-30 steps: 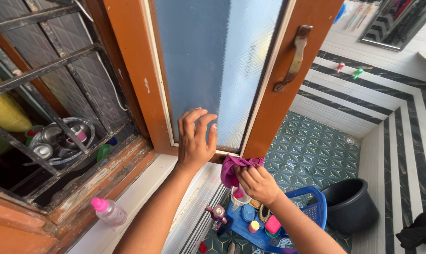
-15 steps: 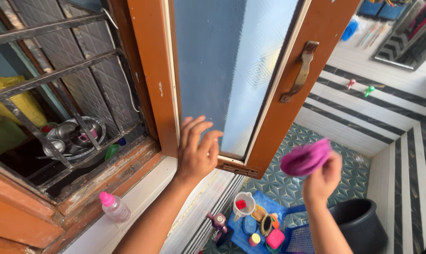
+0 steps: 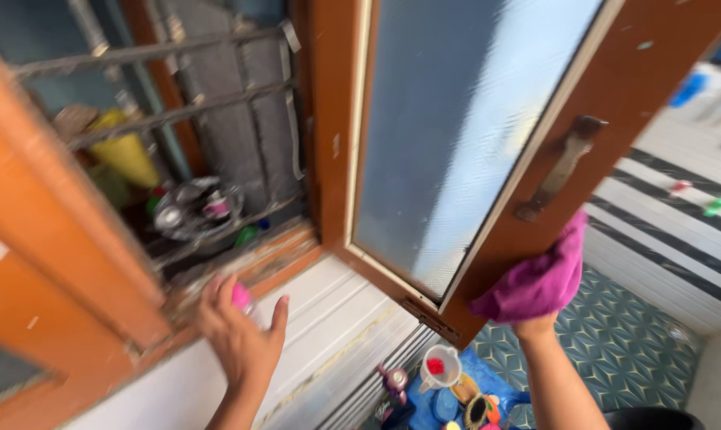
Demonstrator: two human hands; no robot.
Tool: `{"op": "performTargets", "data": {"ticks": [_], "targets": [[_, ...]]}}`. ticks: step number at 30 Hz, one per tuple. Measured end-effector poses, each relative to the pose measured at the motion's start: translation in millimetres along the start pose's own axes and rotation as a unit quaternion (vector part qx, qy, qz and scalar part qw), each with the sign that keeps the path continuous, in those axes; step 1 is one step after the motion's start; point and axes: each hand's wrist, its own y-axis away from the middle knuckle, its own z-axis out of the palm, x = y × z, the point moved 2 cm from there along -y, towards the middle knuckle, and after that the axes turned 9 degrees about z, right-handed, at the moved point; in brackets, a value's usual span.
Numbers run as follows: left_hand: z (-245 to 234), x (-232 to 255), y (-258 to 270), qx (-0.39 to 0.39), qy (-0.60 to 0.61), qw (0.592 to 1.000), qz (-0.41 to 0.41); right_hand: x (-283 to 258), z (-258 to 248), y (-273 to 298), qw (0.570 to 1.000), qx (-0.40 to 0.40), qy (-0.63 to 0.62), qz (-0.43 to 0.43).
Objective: The person cleans the glass panes of a wooden window using a pink cloth and a spray bottle. They wipe the glass surfaces and the wooden frame, then open the window to clean the interior side and handle.
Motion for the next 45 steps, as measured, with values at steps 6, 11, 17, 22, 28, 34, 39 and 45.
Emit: {"op": "performTargets", "data": {"ticks": [6,11,17,22,28,34,39,45], "targets": [[21,-45,30,-0.093,0.069,0.986,-0.121,-154,-37,14,0.96,-0.017,-0.281,0.016],[-26,-43,45,-0.027,0.165,0.973,-0.157,-214,-28,32,0.917,-0.074,-0.391,-0.013],[-98,-48,56,0.073,0.196,0.961,-0.183,-311,41,75,0.881,-0.149,-0.434,-0.113],[-136,-53,62,0.124,0.157,0.961,-0.189,-424,78,54,0.9,-0.048,-0.428,-0.073],[-135,-77,90,0.151,0.255,0.925,-0.237,-496,106,35,0.921,-0.02,-0.375,-0.108],[-111,-107,113,0.12,0.369,0.879,-0.276,-519,146,33,0.936,0.012,-0.338,-0.099],[-91,-119,119,0.076,0.377,0.877,-0.288,-529,166,32,0.935,0.013,-0.342,-0.095],[-74,-122,121,0.012,0.378,0.875,-0.303,-531,175,29,0.934,-0.082,-0.336,-0.089]]}}
